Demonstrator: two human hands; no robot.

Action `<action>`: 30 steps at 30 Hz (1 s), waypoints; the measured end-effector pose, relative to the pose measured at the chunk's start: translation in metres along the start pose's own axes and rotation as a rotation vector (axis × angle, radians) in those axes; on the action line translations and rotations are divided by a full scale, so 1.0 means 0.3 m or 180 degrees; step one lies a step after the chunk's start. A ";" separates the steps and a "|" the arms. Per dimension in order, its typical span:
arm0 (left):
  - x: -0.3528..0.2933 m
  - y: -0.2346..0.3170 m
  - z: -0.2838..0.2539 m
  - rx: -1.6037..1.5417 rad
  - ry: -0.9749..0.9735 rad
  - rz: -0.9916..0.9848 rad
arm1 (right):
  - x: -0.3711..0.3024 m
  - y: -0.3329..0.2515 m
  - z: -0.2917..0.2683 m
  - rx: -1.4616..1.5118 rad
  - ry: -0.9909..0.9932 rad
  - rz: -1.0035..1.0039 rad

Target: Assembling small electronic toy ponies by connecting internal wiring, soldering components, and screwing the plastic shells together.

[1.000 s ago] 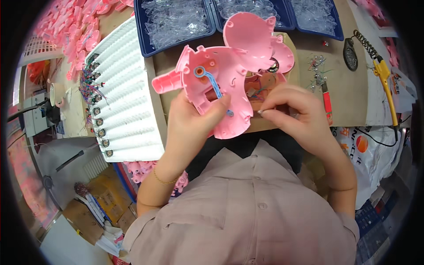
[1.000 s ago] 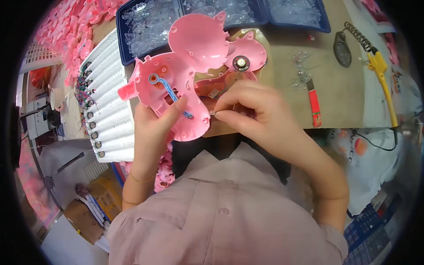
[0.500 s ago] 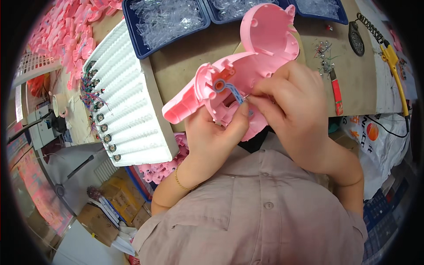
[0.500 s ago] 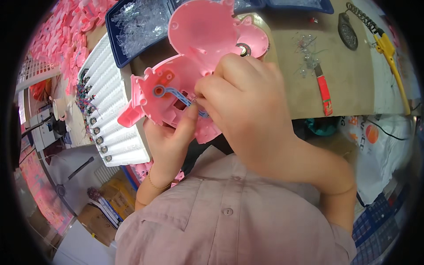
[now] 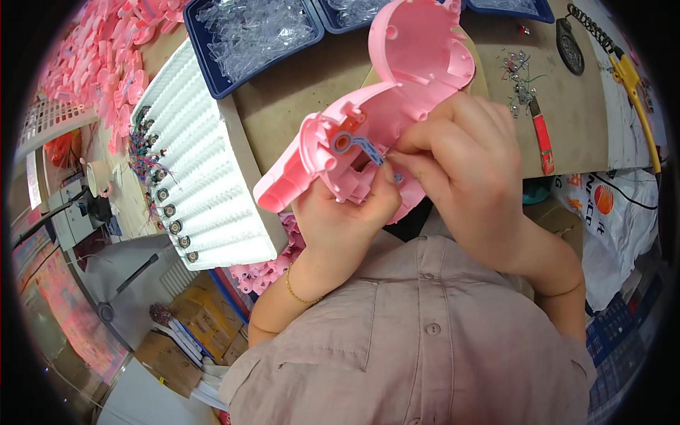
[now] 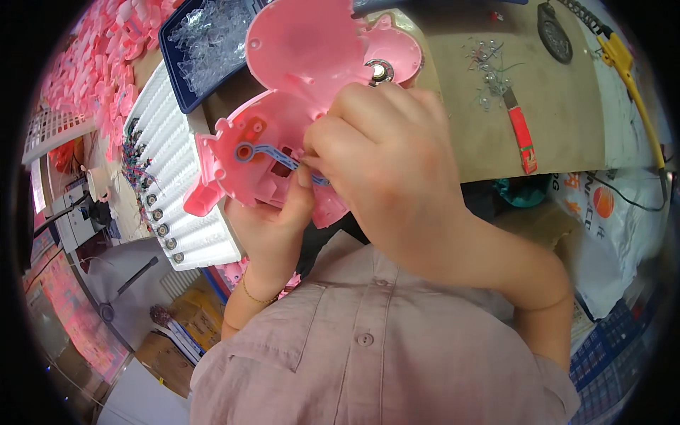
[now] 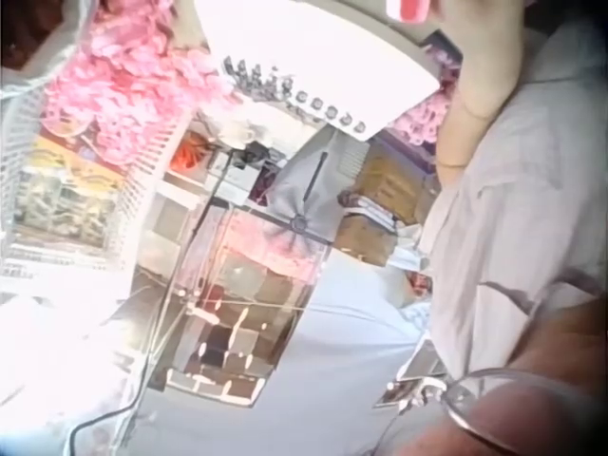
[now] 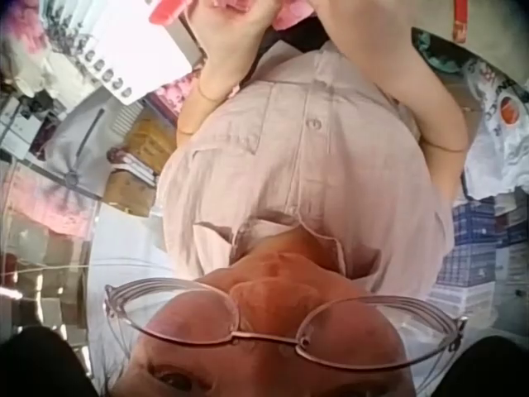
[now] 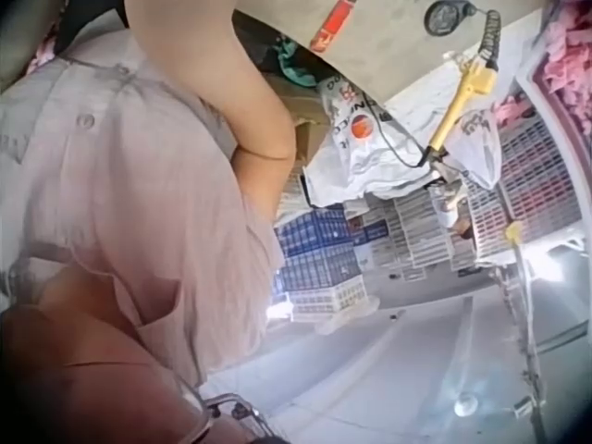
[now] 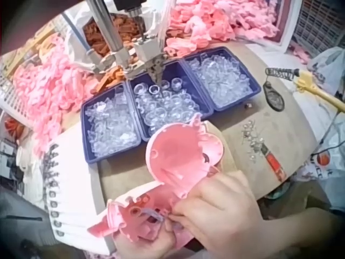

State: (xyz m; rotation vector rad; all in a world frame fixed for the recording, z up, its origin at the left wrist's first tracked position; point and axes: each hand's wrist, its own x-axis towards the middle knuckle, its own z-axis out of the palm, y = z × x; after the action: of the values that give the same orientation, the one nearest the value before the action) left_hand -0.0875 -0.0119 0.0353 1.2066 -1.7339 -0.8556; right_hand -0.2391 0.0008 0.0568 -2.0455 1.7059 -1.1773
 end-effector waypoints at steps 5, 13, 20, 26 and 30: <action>0.007 0.028 -0.007 -0.0046 -0.0104 -0.0424 | -0.004 -0.003 0.009 -0.0325 0.0037 -0.0120; 0.125 0.039 -0.093 -0.1496 -0.1430 -0.1910 | 0.066 0.007 -0.116 0.1126 -0.0685 0.1091; 0.258 0.061 -0.156 0.0394 -0.2132 0.0048 | 0.384 0.025 -0.390 0.0557 -0.1696 0.1641; 0.218 0.177 -0.100 0.2033 -0.0975 0.2090 | 0.352 0.014 -0.203 0.0421 -0.3672 0.0718; 0.132 0.048 -0.109 0.1825 0.0416 0.2924 | 0.336 0.012 -0.210 0.0312 -0.3539 0.0907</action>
State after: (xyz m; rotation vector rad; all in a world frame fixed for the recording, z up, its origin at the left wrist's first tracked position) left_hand -0.0708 -0.0474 0.0713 0.6130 -2.1776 0.2744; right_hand -0.2854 -0.0720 0.1387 -1.7322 1.2232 0.0447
